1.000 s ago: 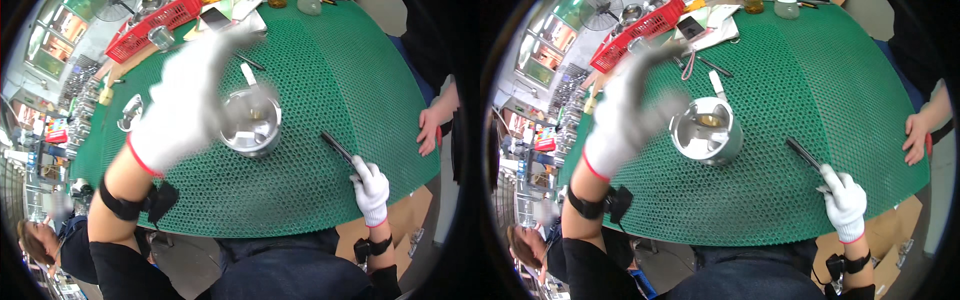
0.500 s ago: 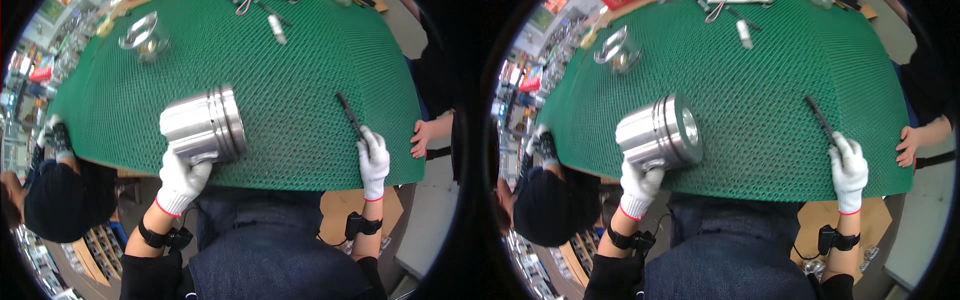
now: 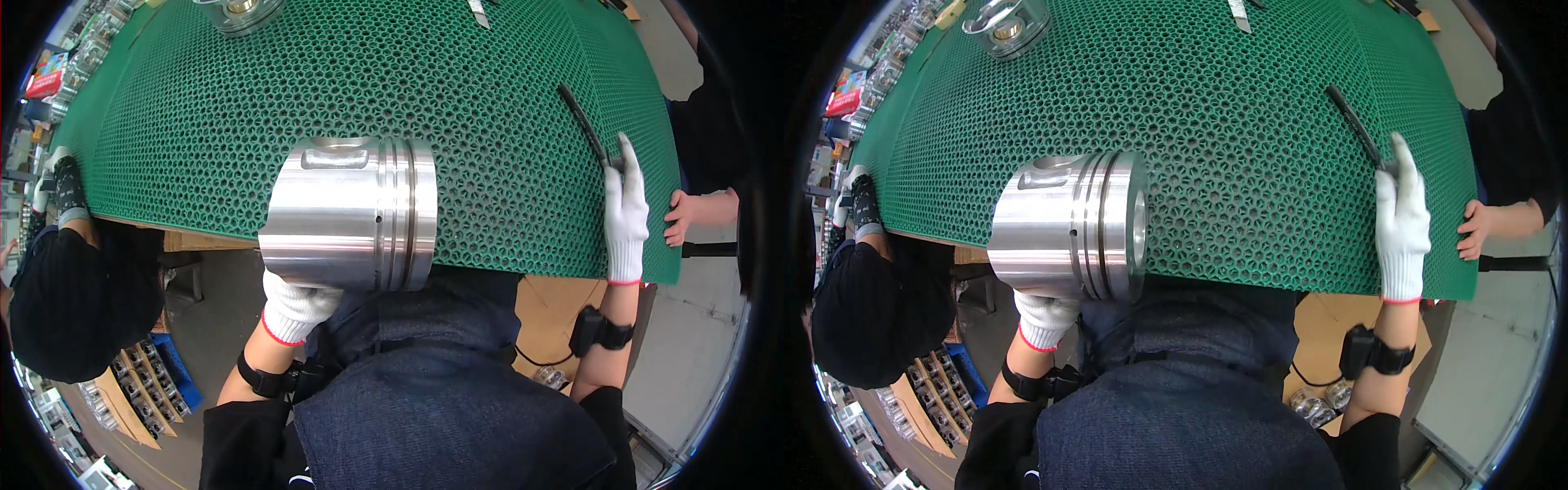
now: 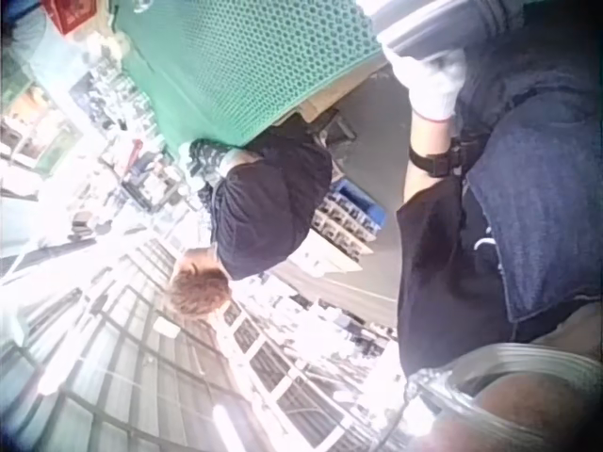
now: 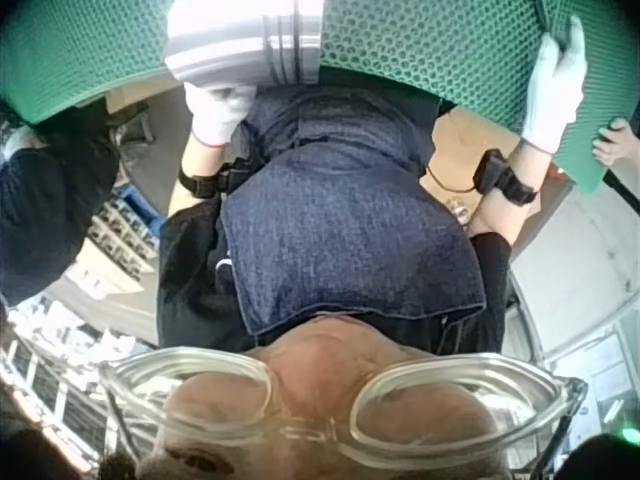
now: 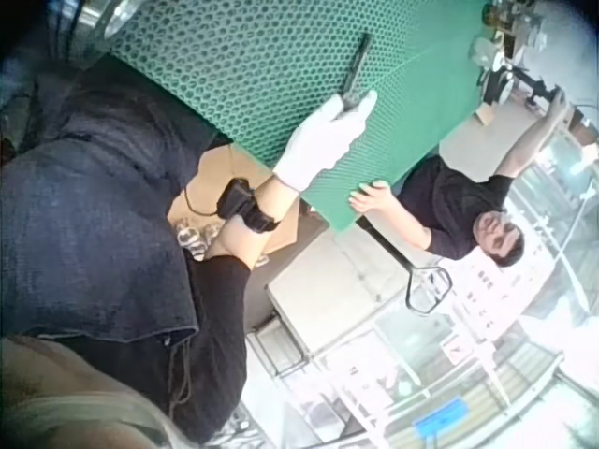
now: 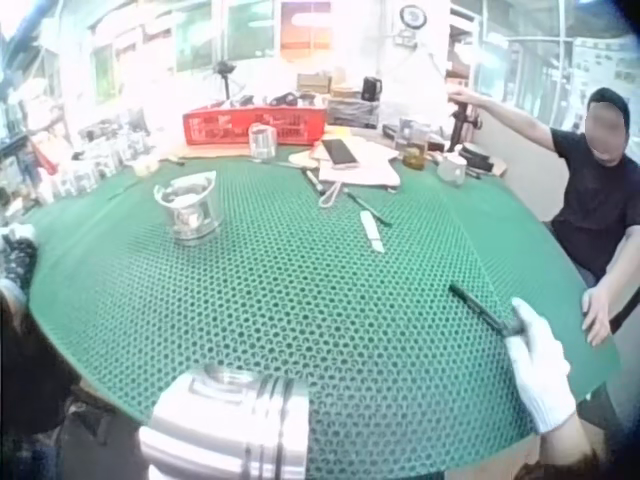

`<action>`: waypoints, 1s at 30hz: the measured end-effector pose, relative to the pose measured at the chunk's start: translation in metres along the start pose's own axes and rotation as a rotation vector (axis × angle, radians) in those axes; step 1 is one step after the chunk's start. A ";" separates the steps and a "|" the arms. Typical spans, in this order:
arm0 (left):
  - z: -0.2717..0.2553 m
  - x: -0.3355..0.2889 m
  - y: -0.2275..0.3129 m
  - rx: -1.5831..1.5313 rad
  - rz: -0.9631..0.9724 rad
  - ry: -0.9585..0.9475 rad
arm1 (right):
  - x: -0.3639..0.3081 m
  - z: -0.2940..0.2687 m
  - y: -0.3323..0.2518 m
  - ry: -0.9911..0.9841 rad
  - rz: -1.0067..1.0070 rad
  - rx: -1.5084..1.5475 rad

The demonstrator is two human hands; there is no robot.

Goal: Wiping and inspecting engine pistons at a workstation.

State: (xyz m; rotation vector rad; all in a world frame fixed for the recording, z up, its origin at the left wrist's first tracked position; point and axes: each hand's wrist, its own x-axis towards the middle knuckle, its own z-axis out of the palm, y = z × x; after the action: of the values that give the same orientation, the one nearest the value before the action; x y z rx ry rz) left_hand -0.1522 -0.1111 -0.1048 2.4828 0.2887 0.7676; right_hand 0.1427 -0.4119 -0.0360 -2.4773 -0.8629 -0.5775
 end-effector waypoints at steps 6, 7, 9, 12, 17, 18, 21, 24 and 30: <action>-0.037 0.096 0.050 0.162 0.440 -0.028 | -0.047 -0.029 -0.072 -0.535 0.601 0.954; -0.041 0.109 0.054 0.217 0.555 -0.115 | -0.054 -0.026 -0.077 -0.529 0.672 1.019; -0.035 0.121 0.041 0.235 0.638 0.167 | -0.067 -0.024 -0.070 -0.465 0.611 1.138; -0.005 0.111 0.011 -0.247 0.038 0.241 | -0.064 -0.020 -0.081 -0.360 0.645 1.201; -0.021 0.151 0.077 0.247 0.489 -0.039 | -0.049 -0.032 -0.090 -0.601 0.422 1.107; -0.014 0.150 0.095 0.241 0.532 -0.120 | -0.046 -0.036 -0.090 -0.602 0.324 1.061; -0.006 0.134 0.119 0.335 0.615 -0.194 | -0.030 -0.030 -0.101 -0.519 -0.016 0.850; -0.005 0.133 0.121 0.353 0.509 -0.210 | -0.025 -0.025 -0.108 -0.507 0.083 0.827; 0.002 0.140 0.125 0.381 0.537 -0.205 | -0.025 -0.011 -0.114 -0.404 0.051 0.854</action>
State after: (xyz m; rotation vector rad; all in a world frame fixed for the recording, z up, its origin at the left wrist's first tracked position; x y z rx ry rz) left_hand -0.0303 -0.1695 0.0260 3.0223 -0.3558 0.6974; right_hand 0.0479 -0.3495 -0.0089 -1.8155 -0.9291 0.2939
